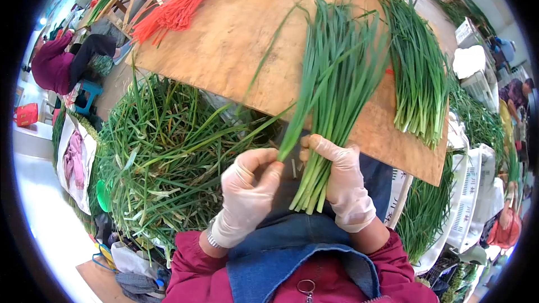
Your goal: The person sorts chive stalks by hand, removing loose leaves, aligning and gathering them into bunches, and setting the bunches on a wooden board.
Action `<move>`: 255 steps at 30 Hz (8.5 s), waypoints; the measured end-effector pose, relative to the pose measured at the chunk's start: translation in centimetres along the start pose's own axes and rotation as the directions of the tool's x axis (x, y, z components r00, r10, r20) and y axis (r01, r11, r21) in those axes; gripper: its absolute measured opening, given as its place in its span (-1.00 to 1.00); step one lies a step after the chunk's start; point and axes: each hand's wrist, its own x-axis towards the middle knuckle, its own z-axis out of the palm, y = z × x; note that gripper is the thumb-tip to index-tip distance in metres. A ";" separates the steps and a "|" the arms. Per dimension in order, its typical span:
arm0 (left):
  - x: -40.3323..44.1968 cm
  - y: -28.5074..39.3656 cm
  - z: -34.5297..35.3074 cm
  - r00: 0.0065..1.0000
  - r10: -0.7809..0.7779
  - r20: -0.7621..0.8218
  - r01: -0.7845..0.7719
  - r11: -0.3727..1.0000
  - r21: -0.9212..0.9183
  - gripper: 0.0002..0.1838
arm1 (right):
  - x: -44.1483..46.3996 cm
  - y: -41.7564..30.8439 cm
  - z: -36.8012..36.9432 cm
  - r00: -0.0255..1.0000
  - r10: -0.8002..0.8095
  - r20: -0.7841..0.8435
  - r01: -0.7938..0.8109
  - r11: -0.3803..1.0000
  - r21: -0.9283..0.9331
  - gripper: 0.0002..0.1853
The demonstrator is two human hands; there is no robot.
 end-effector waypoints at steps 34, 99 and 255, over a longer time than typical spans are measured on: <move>-1.4 2.2 -1.2 0.985 -0.099 0.143 0.161 0.834 -0.527 -0.85 | 1.0 0.1 0.1 0.992 0.096 -0.083 -0.085 0.989 0.123 -0.82; 1.0 1.0 -0.1 0.748 -0.538 0.389 0.656 0.691 -0.305 -0.81 | 1.3 1.1 -1.6 0.947 0.189 0.260 -0.274 0.897 0.347 -0.71; 14.2 1.9 27.9 0.910 0.307 0.278 -0.395 0.844 0.362 -0.72 | 11.8 -20.9 -14.8 0.223 -0.949 0.222 0.111 -0.202 -0.973 -0.58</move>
